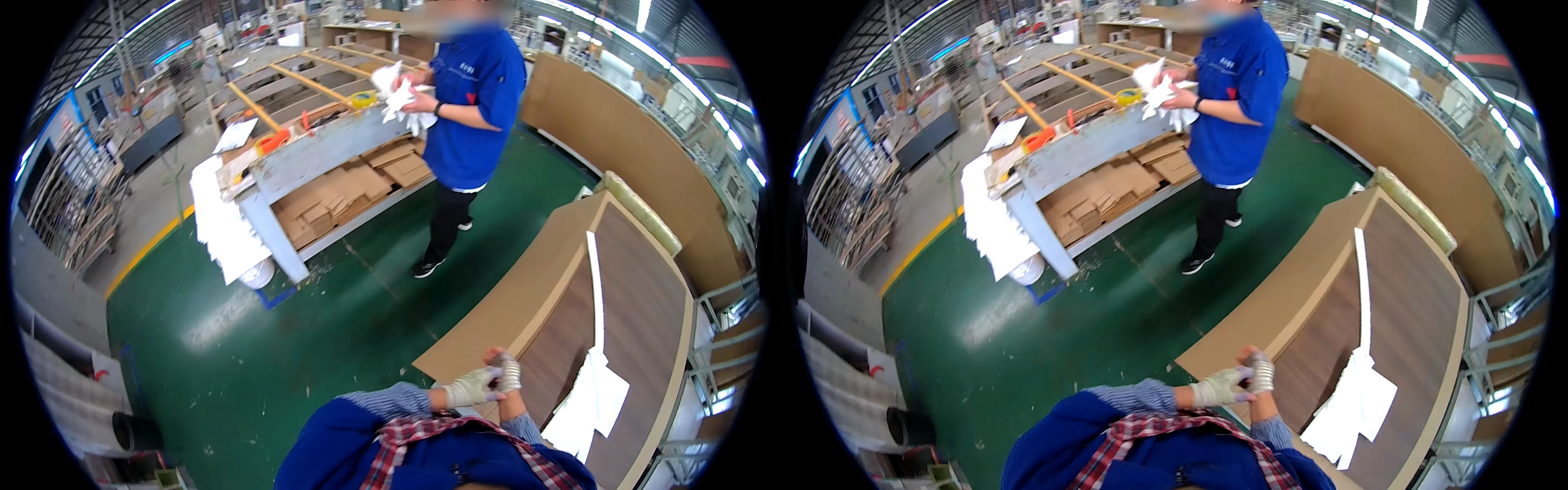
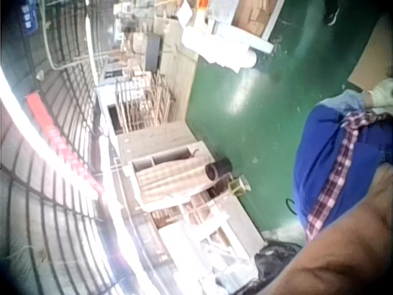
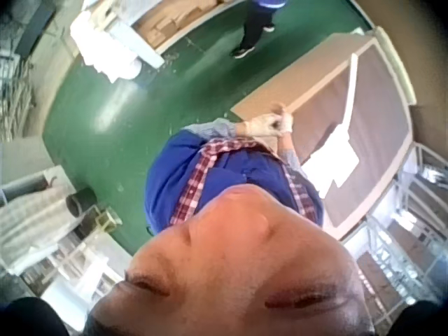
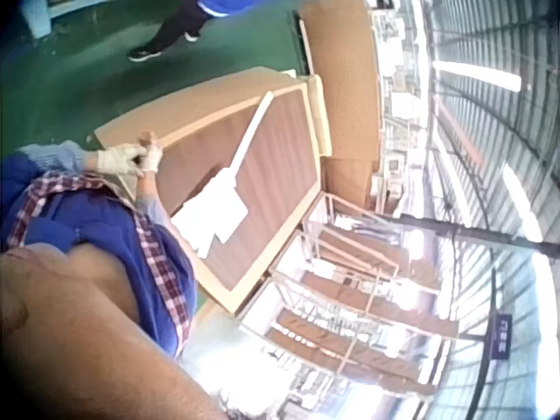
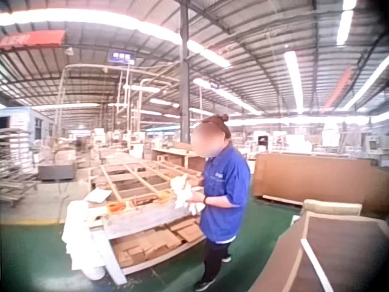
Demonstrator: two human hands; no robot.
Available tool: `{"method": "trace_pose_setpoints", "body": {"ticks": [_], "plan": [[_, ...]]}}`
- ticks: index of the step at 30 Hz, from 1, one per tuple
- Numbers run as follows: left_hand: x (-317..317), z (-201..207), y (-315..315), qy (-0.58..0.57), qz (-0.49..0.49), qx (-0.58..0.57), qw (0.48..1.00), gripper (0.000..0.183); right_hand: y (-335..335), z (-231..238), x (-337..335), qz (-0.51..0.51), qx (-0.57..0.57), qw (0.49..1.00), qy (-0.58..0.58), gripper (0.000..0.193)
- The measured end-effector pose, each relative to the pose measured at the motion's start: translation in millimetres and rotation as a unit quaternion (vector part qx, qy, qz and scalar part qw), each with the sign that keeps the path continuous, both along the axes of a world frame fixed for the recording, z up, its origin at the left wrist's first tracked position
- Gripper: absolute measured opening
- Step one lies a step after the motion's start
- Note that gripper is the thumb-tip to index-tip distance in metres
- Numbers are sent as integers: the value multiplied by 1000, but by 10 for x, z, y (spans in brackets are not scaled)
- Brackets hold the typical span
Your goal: The person uses a utility knife to cut large white sheets into smaller rectangular pieces on a workbench. They repeatedly slice through the sheets, separate the cut pieces, and stack them. At the end, they carry the stack to a nearby table where another worker is present.
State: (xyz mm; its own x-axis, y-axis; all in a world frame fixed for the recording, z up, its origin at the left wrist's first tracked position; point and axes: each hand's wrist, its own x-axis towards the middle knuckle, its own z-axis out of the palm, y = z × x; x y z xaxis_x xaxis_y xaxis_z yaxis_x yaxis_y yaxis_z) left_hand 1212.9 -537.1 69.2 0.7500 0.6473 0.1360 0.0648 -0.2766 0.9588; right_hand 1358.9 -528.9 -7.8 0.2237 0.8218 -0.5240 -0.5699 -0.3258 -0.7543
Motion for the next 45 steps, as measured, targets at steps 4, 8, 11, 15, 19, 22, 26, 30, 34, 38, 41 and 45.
{"method": "trace_pose_setpoints", "body": {"ticks": [4, 8, 11, 15, 19, 22, 26, 30, 34, 38, 41, 45], "plan": [[-609, -27, 243, 123, 54, 24, 991, 48, 512, -220, -660, 190, -101, 976, 40, 19], [-924, -183, 229, 180, 191, 28, 965, 35, 678, 106, -1259, 274, -161, 945, 82, 20], [-1095, -106, 195, 229, 255, -10, 939, 37, 773, -135, -1514, 301, -207, 926, 96, 19], [-1231, -376, 225, 207, 369, -63, 904, 27, 850, -400, -1847, 325, -226, 908, 140, 17], [-1275, -657, 432, 215, 401, -63, 888, 26, 1091, -592, -1863, 373, -235, 880, 174, 10], [-1323, -602, 649, 181, 447, 2, 876, 31, 1209, -813, -1930, 341, -206, 913, 87, 9], [-1286, -579, 1090, 287, 398, -19, 871, 36, 1427, -330, -1915, 306, -227, 898, 218, 15], [-1075, -618, 1683, 337, 354, -8, 872, 28, 1834, -1054, -1759, 379, 49, 921, -74, 22], [-444, -813, 2352, 388, 237, -15, 891, 24, 2039, -764, -1031, 367, 10, 889, -273, 23], [418, -998, 2787, 435, 51, -7, 899, 24, 1970, -646, -291, 146, -101, 984, -8, 23], [891, -1104, 3029, 439, -4, 0, 899, 26, 2117, -508, -4, -40, -110, 985, 126, 22], [1207, -1135, 3234, 439, -44, 10, 897, 27, 2472, -330, 178, -202, -102, 957, 180, 22]]}}
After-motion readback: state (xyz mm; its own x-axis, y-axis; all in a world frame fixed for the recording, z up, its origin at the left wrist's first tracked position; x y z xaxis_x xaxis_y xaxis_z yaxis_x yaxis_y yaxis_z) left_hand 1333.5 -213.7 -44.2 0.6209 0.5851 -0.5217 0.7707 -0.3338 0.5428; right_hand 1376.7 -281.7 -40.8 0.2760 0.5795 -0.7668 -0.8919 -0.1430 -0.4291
